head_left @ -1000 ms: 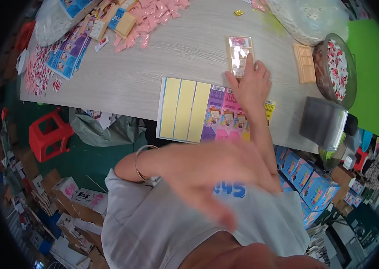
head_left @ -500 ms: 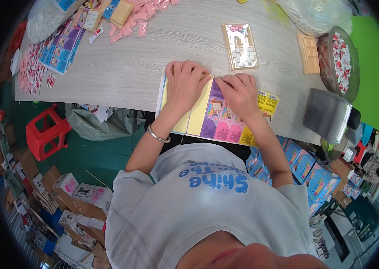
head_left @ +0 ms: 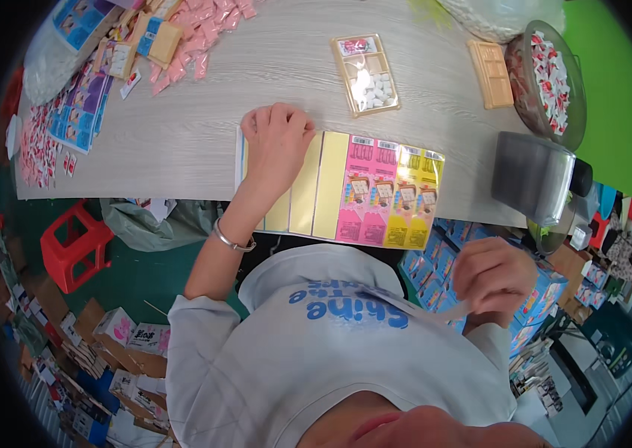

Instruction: Packaging small white toy components into plastic divided trays and then sliding the trays into colorful cardboard sleeves.

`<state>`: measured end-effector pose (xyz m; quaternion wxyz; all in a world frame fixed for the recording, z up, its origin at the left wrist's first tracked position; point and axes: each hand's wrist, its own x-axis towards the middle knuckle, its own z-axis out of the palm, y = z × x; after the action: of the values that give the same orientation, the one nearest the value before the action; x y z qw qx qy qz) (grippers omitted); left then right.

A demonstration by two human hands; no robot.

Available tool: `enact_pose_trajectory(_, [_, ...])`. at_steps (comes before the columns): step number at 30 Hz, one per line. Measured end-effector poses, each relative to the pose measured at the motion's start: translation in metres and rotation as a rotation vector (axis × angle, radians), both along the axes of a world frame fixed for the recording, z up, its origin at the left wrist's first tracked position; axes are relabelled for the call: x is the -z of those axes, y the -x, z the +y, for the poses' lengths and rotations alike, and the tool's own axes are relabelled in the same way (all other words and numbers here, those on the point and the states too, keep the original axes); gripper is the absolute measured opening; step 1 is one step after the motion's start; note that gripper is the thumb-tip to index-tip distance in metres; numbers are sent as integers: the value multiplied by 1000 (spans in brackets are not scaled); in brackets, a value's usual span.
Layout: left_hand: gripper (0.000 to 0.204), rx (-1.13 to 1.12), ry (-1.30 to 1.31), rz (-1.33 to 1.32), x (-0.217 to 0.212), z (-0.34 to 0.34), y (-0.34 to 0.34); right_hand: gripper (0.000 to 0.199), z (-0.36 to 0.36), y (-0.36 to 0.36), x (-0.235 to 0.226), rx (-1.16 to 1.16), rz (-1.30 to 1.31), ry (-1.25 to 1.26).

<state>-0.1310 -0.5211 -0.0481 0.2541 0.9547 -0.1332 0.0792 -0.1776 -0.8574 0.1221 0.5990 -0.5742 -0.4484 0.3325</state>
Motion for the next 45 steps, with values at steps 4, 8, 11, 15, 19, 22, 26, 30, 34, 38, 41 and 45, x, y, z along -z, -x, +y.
enact_pose_trajectory(4, [43,118,-368,-120,-32,-57,-46,19,-8,8,12,741,171,-32])
enact_pose_trajectory(8, [73,39,-216,-207,2,-95,-85,44,35,-35,47,1007,265,-53])
enact_pose_trajectory(11, [89,237,-197,-135,17,-74,-90,39,32,-68,80,1091,331,-244])
enact_pose_trajectory(15, [90,341,-66,-163,-2,-59,-88,33,42,-110,119,1208,496,-259])
enact_pose_trajectory(19, [60,100,849,356,-37,-46,-82,31,61,-129,139,1291,503,-92])
enact_pose_trajectory(22, [28,-240,897,579,-27,-36,-87,32,73,-133,146,1316,444,36])
enact_pose_trajectory(26, [25,-289,828,483,-19,-39,-89,32,76,-138,163,1354,350,174])
enact_pose_trajectory(30, [24,-340,574,394,-26,-47,-86,32,76,-139,172,1367,324,232])
enact_pose_trajectory(34, [27,-348,510,326,-22,-48,-87,33,79,-141,178,1389,172,379])
enact_pose_trajectory(38, [30,-375,423,391,-25,-55,-88,45,88,-135,166,1447,-119,718])
enact_pose_trajectory(41, [34,-351,343,407,-20,-54,-90,53,93,-138,166,1449,-205,740])
enact_pose_trajectory(45, [35,-380,447,366,-18,-61,-92,52,91,-135,170,1465,-222,696])
